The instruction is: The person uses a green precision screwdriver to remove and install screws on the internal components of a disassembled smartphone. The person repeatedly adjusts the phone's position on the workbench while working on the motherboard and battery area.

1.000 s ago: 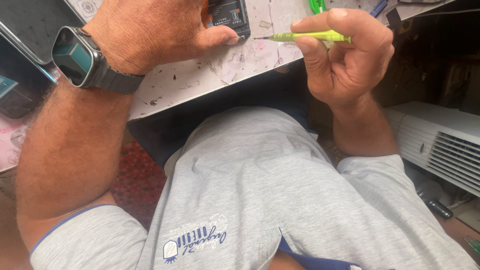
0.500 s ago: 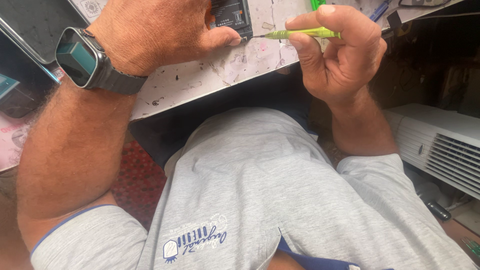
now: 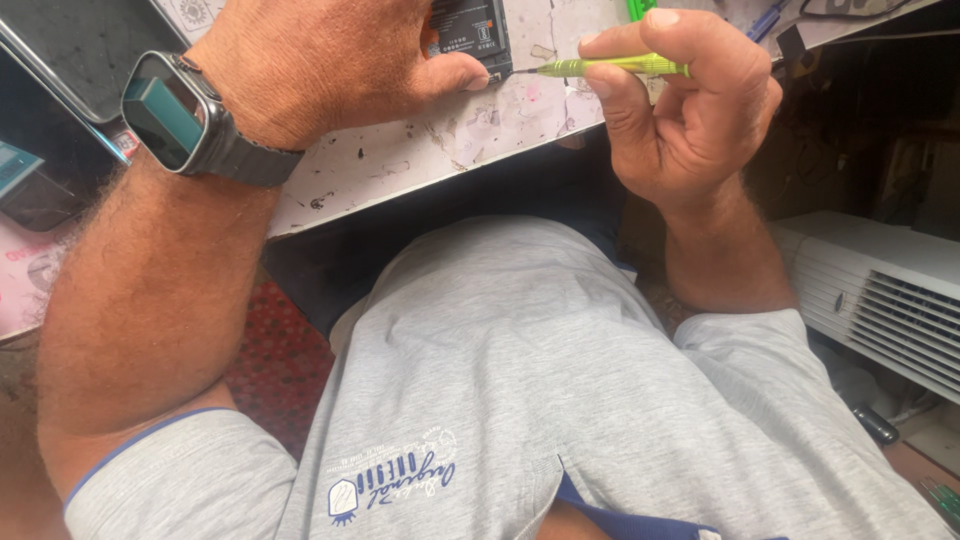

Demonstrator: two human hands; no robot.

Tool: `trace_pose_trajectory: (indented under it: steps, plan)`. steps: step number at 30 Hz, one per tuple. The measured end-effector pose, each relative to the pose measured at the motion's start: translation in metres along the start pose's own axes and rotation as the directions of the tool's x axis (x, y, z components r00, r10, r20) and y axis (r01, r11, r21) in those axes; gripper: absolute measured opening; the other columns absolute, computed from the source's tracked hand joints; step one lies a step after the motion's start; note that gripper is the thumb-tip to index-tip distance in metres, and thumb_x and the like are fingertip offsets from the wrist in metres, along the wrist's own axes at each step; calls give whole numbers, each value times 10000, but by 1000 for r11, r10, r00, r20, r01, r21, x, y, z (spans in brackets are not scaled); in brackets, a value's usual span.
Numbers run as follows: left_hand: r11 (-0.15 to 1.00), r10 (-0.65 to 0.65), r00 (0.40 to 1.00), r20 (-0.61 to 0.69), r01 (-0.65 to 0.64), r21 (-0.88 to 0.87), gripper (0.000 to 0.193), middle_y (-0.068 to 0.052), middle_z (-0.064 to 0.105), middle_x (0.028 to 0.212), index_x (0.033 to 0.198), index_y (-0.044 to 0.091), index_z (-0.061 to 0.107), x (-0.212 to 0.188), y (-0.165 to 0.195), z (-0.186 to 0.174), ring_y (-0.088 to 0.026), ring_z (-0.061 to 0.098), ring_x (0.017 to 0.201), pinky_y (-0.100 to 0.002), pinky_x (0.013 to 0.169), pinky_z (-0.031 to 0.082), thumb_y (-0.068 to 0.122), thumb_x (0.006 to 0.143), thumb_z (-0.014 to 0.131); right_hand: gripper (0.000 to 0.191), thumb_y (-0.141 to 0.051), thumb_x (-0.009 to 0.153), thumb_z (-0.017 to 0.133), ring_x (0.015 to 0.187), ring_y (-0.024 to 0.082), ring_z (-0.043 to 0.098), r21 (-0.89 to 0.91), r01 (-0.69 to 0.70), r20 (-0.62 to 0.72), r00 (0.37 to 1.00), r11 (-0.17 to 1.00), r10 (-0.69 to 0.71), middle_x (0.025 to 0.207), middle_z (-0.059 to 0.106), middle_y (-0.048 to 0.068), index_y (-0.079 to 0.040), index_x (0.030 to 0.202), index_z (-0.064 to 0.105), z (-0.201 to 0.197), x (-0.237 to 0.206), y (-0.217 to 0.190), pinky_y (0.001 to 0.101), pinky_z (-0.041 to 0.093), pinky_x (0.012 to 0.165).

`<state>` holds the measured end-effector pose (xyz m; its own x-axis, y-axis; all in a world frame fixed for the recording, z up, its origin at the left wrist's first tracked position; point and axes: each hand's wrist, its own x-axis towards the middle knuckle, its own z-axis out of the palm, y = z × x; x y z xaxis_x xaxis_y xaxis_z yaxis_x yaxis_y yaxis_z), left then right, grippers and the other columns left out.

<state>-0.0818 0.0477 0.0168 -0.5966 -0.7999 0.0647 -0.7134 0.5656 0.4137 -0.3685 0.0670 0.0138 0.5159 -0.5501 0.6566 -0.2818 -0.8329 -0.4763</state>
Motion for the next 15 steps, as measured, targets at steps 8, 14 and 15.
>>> trace_pose_trajectory:
  steps: [8, 14, 15]
  plan:
    - [1000, 1, 1000, -15, -2, -13, 495, -146, 715, 707, 1009, 46, 772, 1, 2, -2, -289, 692, 555, -395, 490, 571, 525, 908, 845, 364, -90, 1137, 694, 861, 192, 768, -11, -4, 5, 1000, 1000, 4, 1022, 769, 173, -34, 1369, 418, 1, -2, 3, 224, 555, 586]
    - [1000, -8, 1000, -8, 8, -4, 506, -148, 713, 703, 998, 40, 770, 2, 4, -4, -293, 690, 564, -406, 494, 570, 532, 902, 840, 352, -107, 1160, 675, 875, 192, 767, 7, 24, 6, 1000, 1000, -24, 1035, 760, 169, -36, 1383, 412, 3, 0, 5, 228, 579, 603]
    - [1000, -2, 1000, -14, 2, -1, 502, -146, 713, 701, 990, 39, 771, 2, 4, -5, -291, 689, 564, -405, 497, 569, 528, 901, 842, 348, -113, 1170, 674, 886, 195, 767, 13, 22, 5, 1000, 1000, -22, 1041, 757, 164, -41, 1388, 413, 3, 1, 5, 232, 586, 613]
